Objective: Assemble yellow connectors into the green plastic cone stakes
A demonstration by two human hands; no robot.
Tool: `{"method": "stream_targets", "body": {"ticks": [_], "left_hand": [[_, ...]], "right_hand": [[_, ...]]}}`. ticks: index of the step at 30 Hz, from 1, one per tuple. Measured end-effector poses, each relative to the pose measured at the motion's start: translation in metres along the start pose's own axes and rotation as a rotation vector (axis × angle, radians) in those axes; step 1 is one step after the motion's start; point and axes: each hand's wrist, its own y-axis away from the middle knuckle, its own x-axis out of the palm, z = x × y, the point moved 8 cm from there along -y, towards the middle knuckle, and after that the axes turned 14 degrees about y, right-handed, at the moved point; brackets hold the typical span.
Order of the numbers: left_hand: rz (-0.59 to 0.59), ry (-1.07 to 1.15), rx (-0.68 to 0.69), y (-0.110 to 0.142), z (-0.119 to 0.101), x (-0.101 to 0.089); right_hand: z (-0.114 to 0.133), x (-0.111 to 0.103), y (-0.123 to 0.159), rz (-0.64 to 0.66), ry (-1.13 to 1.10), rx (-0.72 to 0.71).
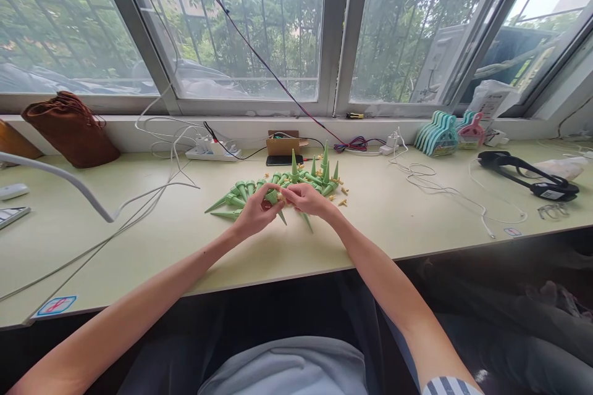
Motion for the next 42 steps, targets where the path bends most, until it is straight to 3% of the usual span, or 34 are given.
{"method": "stream_targets", "body": {"ticks": [8,16,20,27,36,39,42], "left_hand": [[-0.142,0.674,-0.237,-0.006,0.019,-0.011],[-0.26,0.853,-0.358,-0.006,0.037,-0.014],[-0.229,0.722,-0.332,-0.005,0.033,-0.015],[-0.034,0.437,-0.261,-0.003,0.02,0.0],[0.095,0.092,-0.144,0.0,0.016,0.006],[0.078,-0.094,-0.053,0.0,0.009,0.006],[-0.077,-0.241,0.081,0.0,-0.008,-0.005]], "right_hand": [[-0.005,-0.006,0.001,-0.067,0.071,0.028],[0.001,-0.002,0.001,-0.011,0.011,-0.037],[0.003,-0.006,0.002,-0.067,-0.015,-0.026],[0.005,-0.015,0.002,-0.166,-0.047,-0.011],[0.0,-0.013,0.001,-0.156,-0.073,-0.017],[0.001,-0.015,0.001,-0.184,-0.052,-0.017],[-0.001,-0.022,0.002,-0.272,-0.038,-0.016]]}}
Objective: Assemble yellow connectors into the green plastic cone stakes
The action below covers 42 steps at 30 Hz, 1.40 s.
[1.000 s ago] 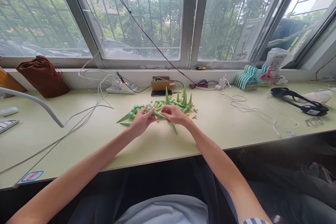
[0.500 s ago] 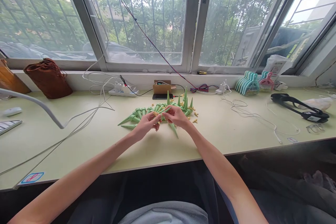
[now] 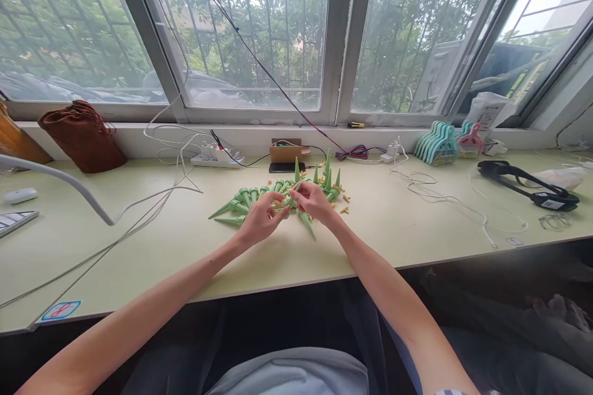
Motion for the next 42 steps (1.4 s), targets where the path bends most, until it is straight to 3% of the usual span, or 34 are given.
{"method": "stream_targets", "body": {"ticks": [3,5,10,13,16,22,32,42], "left_hand": [[-0.168,-0.035,0.101,0.0,-0.014,-0.016],[-0.158,-0.011,0.122,-0.001,-0.016,-0.016],[0.226,-0.071,0.181,0.008,-0.013,0.022],[0.423,-0.162,0.235,0.02,-0.011,0.042],[0.492,-0.212,0.23,0.024,-0.009,0.048],[0.49,-0.267,0.188,0.022,-0.003,0.045],[0.495,-0.273,0.207,0.024,-0.002,0.045],[0.516,-0.296,0.235,0.025,-0.005,0.047]], "right_hand": [[-0.001,-0.013,0.001,-0.151,0.077,-0.017],[0.003,-0.02,0.003,-0.24,0.18,-0.058],[0.015,-0.018,0.009,-0.292,0.386,-0.135],[0.023,-0.012,0.008,-0.261,0.442,-0.175],[0.036,-0.003,0.003,-0.193,0.506,-0.243],[0.053,0.025,-0.017,-0.014,0.741,-0.338],[0.024,0.065,-0.053,0.173,1.329,-0.251],[0.005,0.073,-0.053,0.285,1.339,-0.181]]}}
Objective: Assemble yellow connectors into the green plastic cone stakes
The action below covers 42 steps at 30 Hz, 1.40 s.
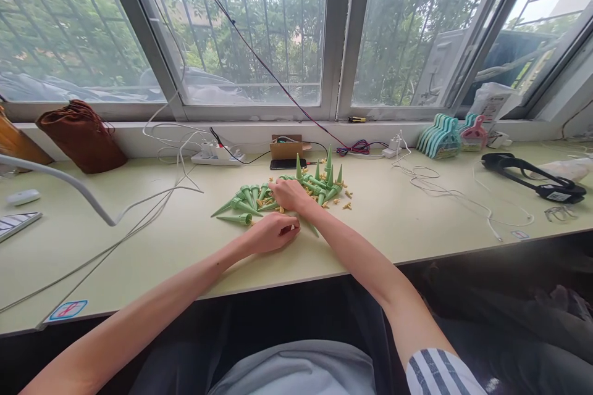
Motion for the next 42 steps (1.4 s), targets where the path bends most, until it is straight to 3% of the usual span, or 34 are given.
{"method": "stream_targets", "body": {"ticks": [20,24,27,31,34,38,42], "left_hand": [[0.033,-0.049,-0.031,0.001,0.002,0.002],[0.044,-0.067,-0.032,0.001,0.002,0.002],[0.057,-0.069,-0.027,0.001,0.0,0.002],[0.063,-0.07,-0.032,0.0,-0.001,0.003],[0.053,-0.068,-0.034,0.0,0.0,0.002],[0.056,-0.063,-0.029,0.001,0.002,0.002],[0.05,-0.059,-0.031,0.001,0.003,0.002]], "right_hand": [[-0.005,-0.019,0.02,-0.108,-0.083,0.086],[-0.021,-0.031,0.037,-0.18,-0.154,0.115],[-0.05,-0.036,0.059,-0.247,-0.184,0.204],[-0.097,-0.025,0.089,-0.259,-0.186,0.4],[-0.121,-0.007,0.099,-0.188,-0.192,0.491],[-0.135,0.018,0.101,-0.018,-0.228,0.558],[-0.137,0.03,0.101,0.093,-0.215,0.592]]}}
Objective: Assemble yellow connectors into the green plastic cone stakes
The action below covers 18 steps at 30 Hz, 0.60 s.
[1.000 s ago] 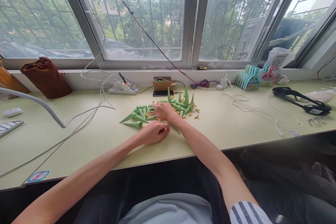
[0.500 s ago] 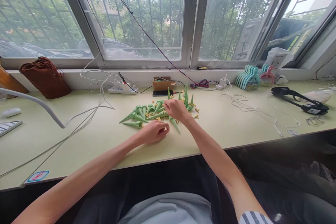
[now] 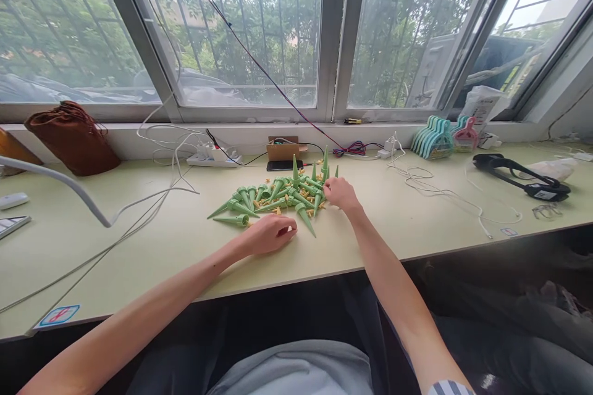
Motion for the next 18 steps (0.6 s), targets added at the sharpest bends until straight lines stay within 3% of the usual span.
{"method": "stream_targets", "body": {"ticks": [6,18], "left_hand": [[0.01,-0.003,-0.005,0.0,-0.002,0.0],[0.012,-0.007,-0.01,0.0,-0.002,-0.001]], "right_hand": [[0.002,0.016,-0.001,0.151,0.044,-0.001],[0.008,0.017,0.0,0.131,0.028,0.07]]}}
